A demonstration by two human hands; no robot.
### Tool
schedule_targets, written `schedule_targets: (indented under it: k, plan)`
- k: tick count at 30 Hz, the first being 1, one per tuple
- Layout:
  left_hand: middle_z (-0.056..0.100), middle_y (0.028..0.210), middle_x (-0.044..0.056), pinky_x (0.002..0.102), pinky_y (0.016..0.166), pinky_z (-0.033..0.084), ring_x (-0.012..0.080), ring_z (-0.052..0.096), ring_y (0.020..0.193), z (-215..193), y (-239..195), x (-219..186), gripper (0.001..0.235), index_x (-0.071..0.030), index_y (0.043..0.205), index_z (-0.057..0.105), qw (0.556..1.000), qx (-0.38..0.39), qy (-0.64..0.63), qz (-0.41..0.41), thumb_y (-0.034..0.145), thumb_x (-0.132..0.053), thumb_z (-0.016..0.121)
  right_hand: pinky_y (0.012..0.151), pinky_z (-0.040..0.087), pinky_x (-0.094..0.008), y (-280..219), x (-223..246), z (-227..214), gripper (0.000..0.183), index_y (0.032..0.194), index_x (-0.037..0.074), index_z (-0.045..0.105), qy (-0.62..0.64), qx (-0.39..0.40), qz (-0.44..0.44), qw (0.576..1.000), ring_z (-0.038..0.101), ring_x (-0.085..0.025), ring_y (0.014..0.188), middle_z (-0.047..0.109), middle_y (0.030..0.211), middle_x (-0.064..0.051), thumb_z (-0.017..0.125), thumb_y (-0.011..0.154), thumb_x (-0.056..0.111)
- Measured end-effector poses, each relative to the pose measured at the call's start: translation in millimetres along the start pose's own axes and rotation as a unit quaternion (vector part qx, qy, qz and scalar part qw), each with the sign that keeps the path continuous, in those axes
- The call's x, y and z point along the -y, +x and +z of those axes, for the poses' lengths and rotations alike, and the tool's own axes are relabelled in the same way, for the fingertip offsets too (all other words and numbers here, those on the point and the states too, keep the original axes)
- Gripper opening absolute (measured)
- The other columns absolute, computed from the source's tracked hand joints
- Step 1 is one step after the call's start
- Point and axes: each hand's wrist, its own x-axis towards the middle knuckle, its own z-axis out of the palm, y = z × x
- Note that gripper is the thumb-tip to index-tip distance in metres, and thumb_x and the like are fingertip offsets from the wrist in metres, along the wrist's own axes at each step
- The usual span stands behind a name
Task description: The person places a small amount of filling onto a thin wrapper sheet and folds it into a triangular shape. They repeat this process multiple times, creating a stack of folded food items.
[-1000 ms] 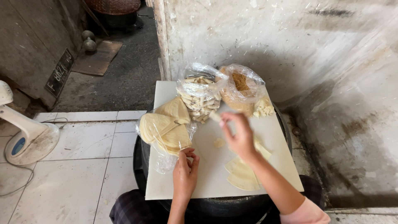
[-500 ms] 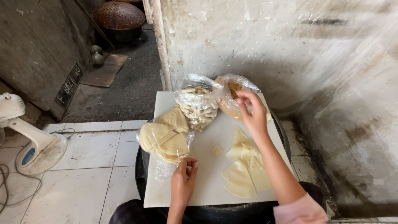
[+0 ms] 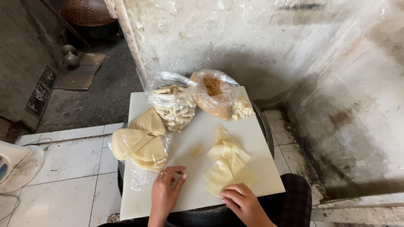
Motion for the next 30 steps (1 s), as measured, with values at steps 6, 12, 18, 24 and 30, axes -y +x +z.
schedule_targets:
  k: [6,12,18,24,30]
  plan:
    - [0.074,0.114,0.006,0.042,0.091,0.046,0.0295,0.061,0.110,24.3,-20.6,-24.3,0.046,-0.014,0.124,0.069,0.991,0.049,0.066,0.104,0.082,-0.028,0.077,0.078,0.054,-0.038,20.4,15.7,-4.5,0.010,0.094,0.007,0.070,-0.074,0.002,-0.032,0.997,0.066,-0.024,0.091,0.067,0.095,-0.004,0.076,0.087,0.008]
    - [0.070,0.121,0.003,0.046,0.098,0.039,0.0284,0.055,0.120,31.9,-24.8,-28.7,0.062,-0.015,0.140,0.058,0.978,0.117,0.132,0.112,0.086,-0.040,0.073,0.071,0.058,-0.032,21.0,-2.9,-6.8,0.007,0.095,0.006,0.067,0.081,0.019,0.120,0.989,0.071,-0.015,0.084,0.070,0.090,-0.004,0.070,0.090,0.007]
    - [0.068,0.132,-0.004,0.044,0.098,0.039,0.0273,0.055,0.120,33.1,-24.5,-28.4,0.046,-0.020,0.129,0.068,0.971,0.100,0.152,0.152,0.087,-0.038,0.072,0.077,0.058,-0.029,30.0,-55.7,-27.5,0.017,0.106,-0.001,0.069,0.298,-0.116,0.391,0.863,0.069,-0.021,0.087,0.073,0.093,-0.010,0.057,0.098,0.009]
    - [0.069,0.132,-0.007,0.042,0.099,0.040,0.0253,0.056,0.120,37.4,-27.2,-23.5,0.040,-0.021,0.123,0.073,0.976,0.092,0.141,0.140,0.086,-0.036,0.073,0.091,0.055,-0.028,39.5,-98.5,-65.3,0.019,0.113,-0.006,0.058,0.600,-0.270,0.361,0.661,0.069,-0.018,0.100,0.068,0.103,-0.013,0.058,0.099,0.007]
    - [0.069,0.131,0.001,0.044,0.098,0.042,0.0300,0.056,0.123,37.4,-26.9,-18.0,0.045,-0.017,0.124,0.071,0.982,0.015,0.116,0.146,0.081,-0.029,0.077,0.095,0.057,-0.030,75.2,-85.6,-67.5,0.014,0.116,-0.001,0.060,0.552,-0.341,0.220,0.729,0.066,-0.018,0.105,0.067,0.111,-0.011,0.056,0.105,0.007]
